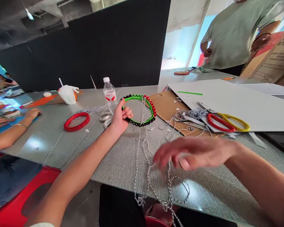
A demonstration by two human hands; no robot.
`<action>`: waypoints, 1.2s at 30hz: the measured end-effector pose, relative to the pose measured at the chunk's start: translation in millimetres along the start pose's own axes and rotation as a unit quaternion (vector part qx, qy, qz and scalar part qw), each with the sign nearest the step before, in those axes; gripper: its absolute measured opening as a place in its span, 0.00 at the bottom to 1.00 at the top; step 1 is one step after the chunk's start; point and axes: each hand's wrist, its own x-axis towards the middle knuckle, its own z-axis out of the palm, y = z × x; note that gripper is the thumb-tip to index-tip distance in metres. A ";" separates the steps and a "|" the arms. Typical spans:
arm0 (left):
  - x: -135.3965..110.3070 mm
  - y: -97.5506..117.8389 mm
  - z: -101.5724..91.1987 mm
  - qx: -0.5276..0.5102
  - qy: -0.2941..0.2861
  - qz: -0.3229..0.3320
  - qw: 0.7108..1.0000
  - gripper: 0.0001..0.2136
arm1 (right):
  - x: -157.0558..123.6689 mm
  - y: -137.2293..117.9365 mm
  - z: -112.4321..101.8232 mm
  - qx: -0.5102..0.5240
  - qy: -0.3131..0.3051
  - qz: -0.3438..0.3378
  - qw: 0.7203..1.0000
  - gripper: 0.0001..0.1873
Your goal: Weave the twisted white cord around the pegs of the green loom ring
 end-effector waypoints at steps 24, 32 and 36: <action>-6.4 -2.1 2.9 -0.086 -0.002 0.014 0.996 0.15 | 36.1 21.6 7.1 -0.052 0.358 0.084 0.929 0.24; -10.2 -6.7 5.2 -0.077 -0.011 0.004 0.997 0.13 | 48.1 14.5 31.3 0.088 0.209 0.011 0.974 0.23; -5.2 -1.2 1.3 -0.085 0.007 0.013 0.996 0.13 | 23.1 -0.4 34.6 0.142 -0.286 0.091 0.943 0.26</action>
